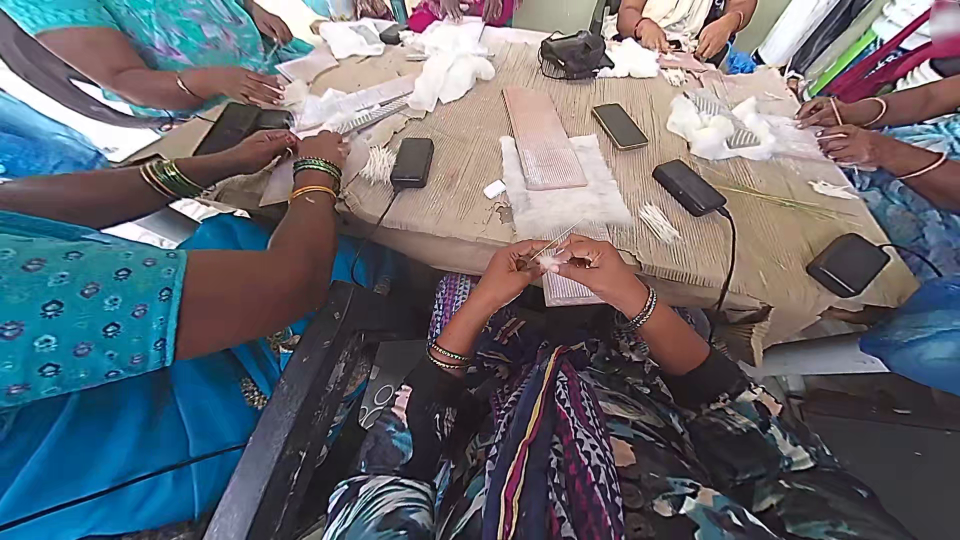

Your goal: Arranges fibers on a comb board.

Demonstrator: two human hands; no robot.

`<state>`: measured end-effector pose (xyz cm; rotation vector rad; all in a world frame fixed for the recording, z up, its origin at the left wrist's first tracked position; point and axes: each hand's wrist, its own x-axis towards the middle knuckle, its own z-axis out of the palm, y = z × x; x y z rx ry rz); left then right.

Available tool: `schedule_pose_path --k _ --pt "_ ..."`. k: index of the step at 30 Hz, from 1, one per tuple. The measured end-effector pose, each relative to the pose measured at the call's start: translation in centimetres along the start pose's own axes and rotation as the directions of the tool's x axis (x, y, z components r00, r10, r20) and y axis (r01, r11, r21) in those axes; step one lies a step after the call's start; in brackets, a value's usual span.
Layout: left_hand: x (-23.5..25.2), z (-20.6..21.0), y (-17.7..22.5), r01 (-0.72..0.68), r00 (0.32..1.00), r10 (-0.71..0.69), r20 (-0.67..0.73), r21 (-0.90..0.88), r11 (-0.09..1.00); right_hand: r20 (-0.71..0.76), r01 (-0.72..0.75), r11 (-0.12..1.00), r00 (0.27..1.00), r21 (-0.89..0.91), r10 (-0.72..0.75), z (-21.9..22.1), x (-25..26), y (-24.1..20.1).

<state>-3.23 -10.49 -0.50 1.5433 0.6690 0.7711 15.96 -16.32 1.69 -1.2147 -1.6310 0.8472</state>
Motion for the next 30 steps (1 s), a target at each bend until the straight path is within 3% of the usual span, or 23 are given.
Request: schedule_pose_path --k 4,6,9,11,13,20,30 --pt "1.8 0.7 -0.7 0.029 0.988 -0.027 -0.155 0.010 1.000 -0.071 -0.167 0.914 0.976 0.370 0.207 -1.4 -0.2 0.0" --pt "2.1 0.9 -0.5 0.043 0.966 -0.053 -0.253 -0.046 0.998 -0.056 -0.261 0.851 0.946 0.456 0.320 -2.5 -0.2 0.0" --pt "1.6 1.4 0.3 0.052 0.982 -0.076 -0.174 -0.140 0.989 0.102 -0.383 0.810 0.920 0.443 0.379 -3.8 -0.5 0.3" --pt "1.3 2.2 1.0 0.083 0.993 -0.092 -0.075 -0.113 0.990 0.196 -0.413 0.815 0.910 0.407 0.364 -4.1 -0.4 0.5" --pt "1.4 3.0 1.4 0.112 0.991 -0.116 -0.061 -0.063 0.992 0.254 -0.418 0.825 0.905 0.381 0.341 -4.2 -0.1 0.8" --pt "1.4 3.9 0.5 0.131 0.966 -0.159 -0.205 -0.145 0.981 0.195 -0.397 0.849 0.917 0.348 0.349 -5.2 -0.5 1.5" --pt "1.0 4.7 -0.2 0.170 0.942 -0.212 -0.260 -0.174 0.970 0.190 -0.390 0.881 0.918 0.269 0.349 -5.9 -0.6 1.7"
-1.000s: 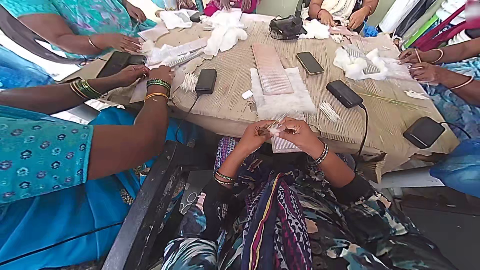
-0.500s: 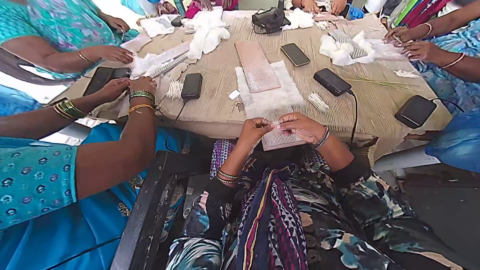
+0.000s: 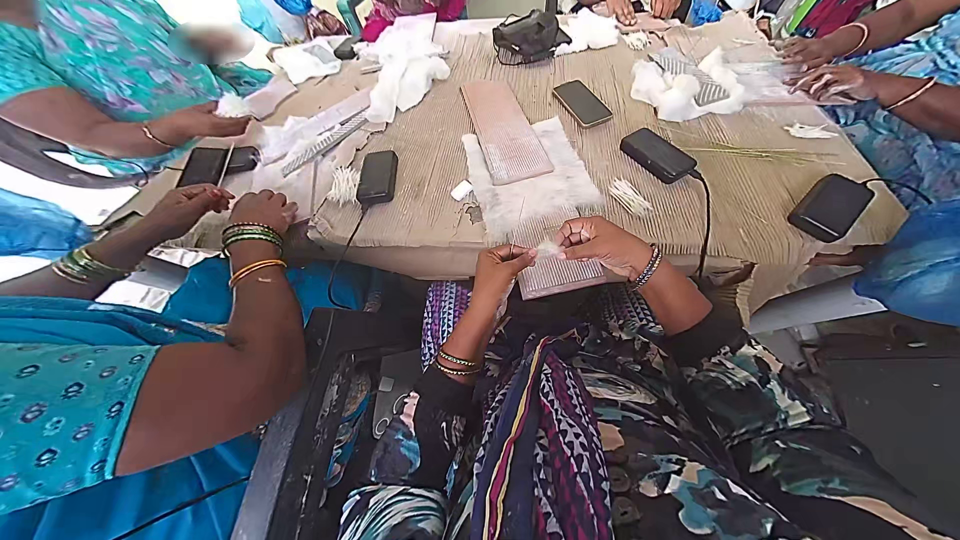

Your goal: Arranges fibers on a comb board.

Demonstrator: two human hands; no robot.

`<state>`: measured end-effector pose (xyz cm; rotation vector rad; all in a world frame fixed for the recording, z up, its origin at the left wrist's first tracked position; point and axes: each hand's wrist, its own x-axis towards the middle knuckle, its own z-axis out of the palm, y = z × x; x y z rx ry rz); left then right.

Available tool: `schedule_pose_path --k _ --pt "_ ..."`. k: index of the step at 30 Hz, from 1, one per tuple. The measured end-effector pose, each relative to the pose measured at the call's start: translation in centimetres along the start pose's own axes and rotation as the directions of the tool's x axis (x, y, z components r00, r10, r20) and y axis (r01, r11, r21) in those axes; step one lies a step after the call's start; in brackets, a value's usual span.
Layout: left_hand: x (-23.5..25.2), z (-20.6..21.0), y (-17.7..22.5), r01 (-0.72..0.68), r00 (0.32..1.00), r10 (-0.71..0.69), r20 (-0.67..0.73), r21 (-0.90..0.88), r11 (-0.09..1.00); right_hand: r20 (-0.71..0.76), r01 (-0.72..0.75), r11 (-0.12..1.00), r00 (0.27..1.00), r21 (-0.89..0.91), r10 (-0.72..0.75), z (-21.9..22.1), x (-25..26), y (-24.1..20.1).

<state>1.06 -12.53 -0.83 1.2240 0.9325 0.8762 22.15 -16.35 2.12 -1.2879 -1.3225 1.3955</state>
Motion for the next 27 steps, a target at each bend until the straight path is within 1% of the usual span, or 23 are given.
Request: schedule_pose_path --k 3,5,7,10,12,14,15,17,18,21,24,25,26,27 --pt "0.0 0.0 -0.1 0.012 1.000 -0.011 -0.013 0.025 1.000 -0.047 -0.022 1.000 0.999 -0.020 0.021 -0.4 0.2 -0.1" --pt "0.2 0.0 -0.4 0.001 1.000 -0.001 -0.011 0.061 0.998 -0.077 -0.057 0.995 0.996 -0.081 0.050 -0.6 0.3 -0.3" --pt "0.4 0.0 -0.8 -0.024 0.999 0.027 -0.024 0.116 0.993 -0.112 -0.072 0.981 0.992 -0.182 0.052 -0.8 0.7 -0.2" --pt "0.5 -0.2 -0.8 -0.048 0.997 0.064 -0.043 0.301 0.952 -0.130 -0.059 0.922 0.991 -0.382 0.009 -1.0 1.4 0.3" --pt "0.4 -0.4 -0.9 -0.074 0.995 0.093 -0.022 0.427 0.901 -0.136 -0.071 0.833 0.991 -0.549 -0.005 -0.9 1.7 0.5" --pt "-0.1 -0.6 -1.2 -0.165 0.982 0.190 0.011 0.546 0.821 -0.153 -0.103 0.760 0.988 -0.641 0.005 -0.6 1.7 0.5" --pt "-0.6 -0.6 -1.1 -0.221 0.964 0.267 0.011 0.592 0.775 -0.164 -0.107 0.738 0.986 -0.666 -0.005 -0.4 1.8 0.7" --pt "-1.5 -0.5 -0.9 -0.333 0.906 0.421 0.033 0.669 0.665 -0.193 -0.109 0.712 0.980 -0.694 -0.038 0.0 1.6 0.9" --pt "-1.9 -0.6 -0.8 -0.366 0.884 0.464 0.061 0.707 0.605 -0.206 -0.112 0.704 0.977 -0.702 -0.050 0.2 1.5 0.9" --pt "-2.1 -0.6 -0.9 -0.360 0.885 0.448 0.130 0.800 0.480 -0.232 -0.127 0.695 0.971 -0.708 -0.059 0.4 1.4 0.9" --pt "-1.1 -0.5 -1.2 -0.343 0.905 0.386 0.179 0.844 0.412 -0.260 -0.135 0.691 0.963 -0.710 -0.078 0.5 1.3 1.1" --pt "-0.9 -0.3 -1.3 -0.328 0.916 0.356 0.186 0.857 0.396 -0.265 -0.106 0.682 0.955 -0.724 -0.132 0.6 1.1 1.4" --pt "-0.7 -0.3 -1.2 -0.313 0.925 0.329 0.190 0.870 0.380 -0.255 -0.040 0.667 0.940 -0.744 -0.228 0.8 0.9 1.9" --pt "-0.6 -0.2 -1.1 -0.307 0.930 0.312 0.195 0.879 0.364 -0.210 0.046 0.628 0.921 -0.777 -0.328 1.2 0.7 2.3"
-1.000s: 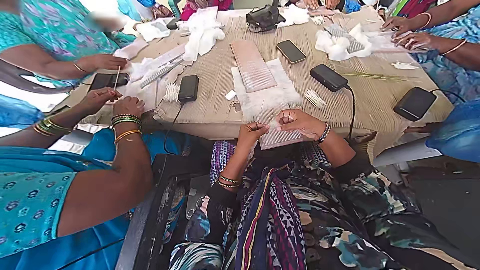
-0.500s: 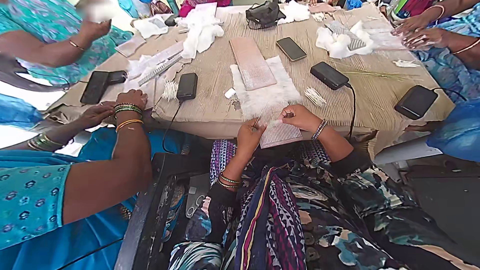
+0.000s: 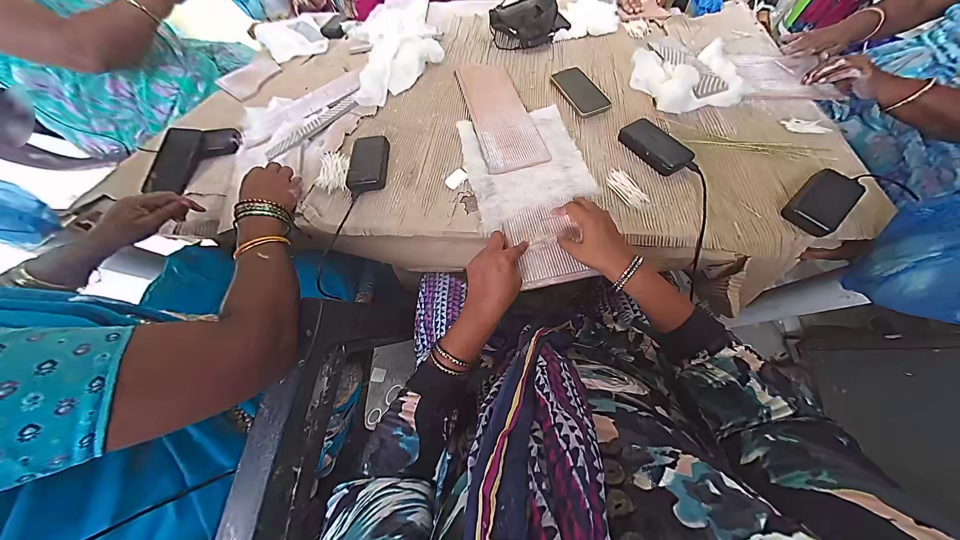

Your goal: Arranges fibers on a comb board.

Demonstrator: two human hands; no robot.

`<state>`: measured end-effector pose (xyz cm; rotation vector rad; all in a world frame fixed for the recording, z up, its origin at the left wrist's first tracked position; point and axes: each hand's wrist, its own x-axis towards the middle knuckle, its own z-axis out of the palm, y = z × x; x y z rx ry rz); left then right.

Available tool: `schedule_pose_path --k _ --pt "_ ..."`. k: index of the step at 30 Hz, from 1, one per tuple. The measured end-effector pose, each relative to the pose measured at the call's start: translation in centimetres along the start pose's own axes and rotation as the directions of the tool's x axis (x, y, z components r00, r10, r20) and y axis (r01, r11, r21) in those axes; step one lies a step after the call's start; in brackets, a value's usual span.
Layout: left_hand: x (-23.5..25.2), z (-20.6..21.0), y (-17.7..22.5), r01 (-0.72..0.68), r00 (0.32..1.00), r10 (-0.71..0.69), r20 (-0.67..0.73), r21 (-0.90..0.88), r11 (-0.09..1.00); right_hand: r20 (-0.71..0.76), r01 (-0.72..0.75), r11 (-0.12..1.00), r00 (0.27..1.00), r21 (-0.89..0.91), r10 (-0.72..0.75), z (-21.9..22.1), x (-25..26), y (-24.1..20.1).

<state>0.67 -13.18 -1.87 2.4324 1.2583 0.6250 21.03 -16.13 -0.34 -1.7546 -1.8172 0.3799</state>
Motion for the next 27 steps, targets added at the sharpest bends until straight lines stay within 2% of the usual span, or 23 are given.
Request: schedule_pose_path --k 1,3,5,7,10,12,13,14,15,16,17,18,20,22,24,27 --pt "0.1 -0.1 0.1 0.003 1.000 -0.004 0.017 0.011 1.000 -0.010 0.110 0.993 0.994 -0.048 -0.111 0.6 -0.3 -0.1" --pt "0.0 -0.4 0.3 0.028 0.998 -0.030 0.064 0.023 0.999 0.152 0.224 0.956 0.969 -0.191 -0.196 1.7 -1.2 -0.9" --pt "0.0 -0.3 0.4 0.037 0.996 -0.039 0.076 0.024 0.999 0.281 0.250 0.914 0.946 -0.320 -0.161 3.0 -2.1 -1.5" --pt "-0.4 -0.5 0.3 0.028 0.997 -0.029 0.076 0.005 1.000 0.326 0.228 0.906 0.939 -0.358 -0.108 3.0 -3.3 -2.2" --pt "-2.0 -1.2 -0.1 0.005 0.999 -0.001 0.053 -0.069 0.998 0.505 0.176 0.918 0.862 -0.356 0.031 0.4 -5.4 -4.1" --pt "-3.0 -1.4 -0.4 -0.015 0.999 0.019 0.029 -0.131 0.991 0.593 0.177 0.927 0.803 -0.331 0.059 -1.8 -6.4 -4.9" --pt "-3.5 -1.2 -0.6 -0.033 0.999 0.034 -0.001 -0.150 0.988 0.567 0.185 0.941 0.824 -0.285 0.009 -2.6 -6.9 -4.9" --pt "-3.9 -1.1 -0.7 -0.055 0.998 0.048 -0.048 -0.155 0.986 0.446 0.202 0.956 0.891 -0.214 -0.088 -2.8 -7.2 -4.4" --pt "-4.0 -0.9 -0.8 -0.072 0.993 0.057 -0.100 -0.149 0.986 0.236 0.234 0.960 0.952 -0.153 -0.195 -2.3 -7.0 -3.7" --pt "-3.8 -0.7 -0.9 -0.084 0.987 0.064 -0.149 -0.137 0.987 0.051 0.263 0.956 0.965 -0.133 -0.258 -1.6 -6.4 -3.0" --pt "-3.4 -0.5 -1.0 -0.093 0.979 0.069 -0.191 -0.121 0.988 -0.038 0.257 0.956 0.963 -0.144 -0.265 -1.0 -5.4 -2.6" --pt "-2.9 -0.3 -1.2 -0.096 0.974 0.071 -0.216 -0.108 0.989 -0.023 0.223 0.959 0.973 -0.177 -0.230 -0.7 -4.4 -2.4" --pt "-1.9 0.1 -1.7 -0.079 0.974 0.056 -0.219 -0.096 0.992 0.185 0.131 0.955 0.979 -0.268 -0.083 0.0 -2.4 -2.7" --pt "-1.0 0.2 -2.1 -0.064 0.978 0.045 -0.204 -0.086 0.994 0.349 0.095 0.941 0.937 -0.325 0.026 1.1 -0.5 -3.1" --pt "-0.7 0.4 -2.4 -0.078 0.977 0.061 -0.203 -0.080 0.994 0.387 0.083 0.934 0.920 -0.347 0.062 2.3 0.0 -3.2" --pt "-1.7 0.7 -2.7 -0.100 0.978 0.085 -0.189 -0.075 0.992 0.407 0.080 0.930 0.910 -0.359 0.079 2.3 -1.9 -3.6"
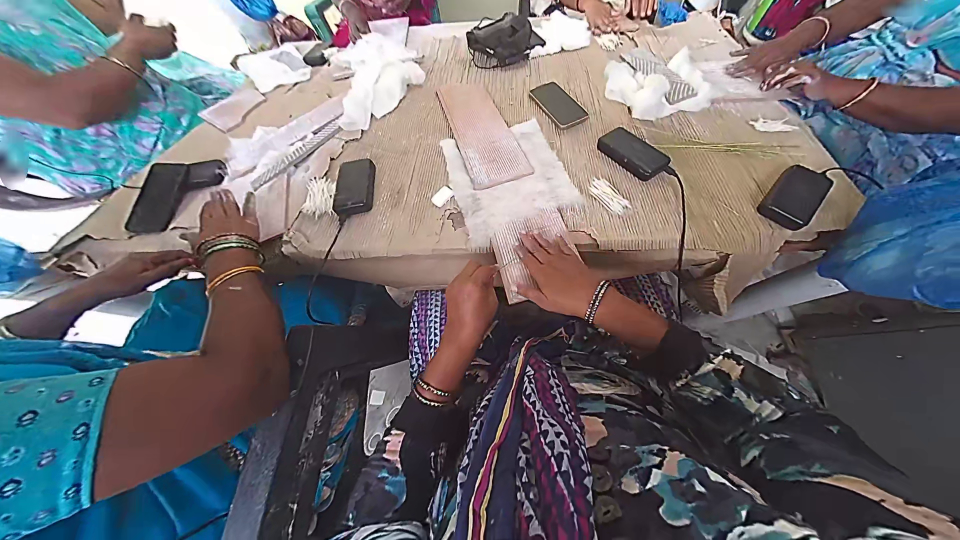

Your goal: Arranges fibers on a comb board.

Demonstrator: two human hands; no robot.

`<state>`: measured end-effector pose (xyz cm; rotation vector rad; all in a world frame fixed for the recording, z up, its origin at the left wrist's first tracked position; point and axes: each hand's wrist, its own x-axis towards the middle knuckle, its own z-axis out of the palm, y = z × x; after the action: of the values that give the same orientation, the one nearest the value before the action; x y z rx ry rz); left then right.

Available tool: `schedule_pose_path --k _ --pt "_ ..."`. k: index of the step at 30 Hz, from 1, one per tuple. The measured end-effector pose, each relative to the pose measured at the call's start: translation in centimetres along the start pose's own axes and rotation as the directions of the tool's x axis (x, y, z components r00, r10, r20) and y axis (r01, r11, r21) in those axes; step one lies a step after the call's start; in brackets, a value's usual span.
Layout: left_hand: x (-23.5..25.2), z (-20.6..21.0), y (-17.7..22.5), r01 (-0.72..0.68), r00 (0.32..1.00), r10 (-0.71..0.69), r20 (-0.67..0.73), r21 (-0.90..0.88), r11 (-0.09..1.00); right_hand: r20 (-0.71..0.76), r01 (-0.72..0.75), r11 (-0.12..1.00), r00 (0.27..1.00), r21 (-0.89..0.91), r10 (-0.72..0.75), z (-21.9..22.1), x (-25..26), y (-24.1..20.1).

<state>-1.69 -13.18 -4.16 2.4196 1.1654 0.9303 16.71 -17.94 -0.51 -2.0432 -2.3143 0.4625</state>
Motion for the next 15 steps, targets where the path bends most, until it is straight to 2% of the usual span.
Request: schedule_pose_path --k 5,6,7,8,9,10,11,13,15 --pt "-1.9 -0.3 0.3 -0.084 0.996 0.084 -0.008 0.015 0.996 0.214 0.015 1.000 0.977 -0.015 -0.011 -2.3 -4.9 -0.4" --pt "-2.1 -0.3 0.4 -0.096 0.995 0.096 -0.017 0.022 0.995 0.206 0.028 1.000 0.978 0.005 -0.028 -2.9 -5.5 -0.3" --pt "-2.3 -0.3 0.5 -0.103 0.994 0.104 -0.029 0.027 0.994 0.114 0.052 0.998 0.992 0.040 -0.056 -3.1 -5.8 -0.1" --pt "-2.4 -0.2 0.6 -0.104 0.994 0.106 -0.040 0.033 0.994 -0.070 0.093 0.993 0.994 0.077 -0.088 -2.8 -5.7 0.1" --pt "-2.4 -0.2 0.7 -0.100 0.994 0.102 -0.047 0.039 0.994 -0.257 0.138 0.987 0.960 0.086 -0.112 -2.1 -5.1 0.4" --pt "-2.2 -0.1 0.7 -0.095 0.994 0.097 -0.056 0.044 0.995 -0.356 0.152 0.986 0.927 0.068 -0.119 -1.6 -4.3 0.6" --pt "-2.0 0.0 0.8 -0.091 0.993 0.094 -0.069 0.049 0.995 -0.360 0.133 0.990 0.927 0.044 -0.108 -1.3 -3.3 0.7" --pt "-1.3 -0.1 0.7 -0.069 0.995 0.073 -0.070 0.054 0.996 -0.168 0.045 0.999 0.985 0.031 -0.039 -0.9 -1.8 0.4" --pt "-0.8 -0.3 0.7 -0.055 0.997 0.058 -0.047 0.060 0.997 -0.027 -0.002 0.999 1.000 0.038 0.003 -0.3 -1.2 0.1"
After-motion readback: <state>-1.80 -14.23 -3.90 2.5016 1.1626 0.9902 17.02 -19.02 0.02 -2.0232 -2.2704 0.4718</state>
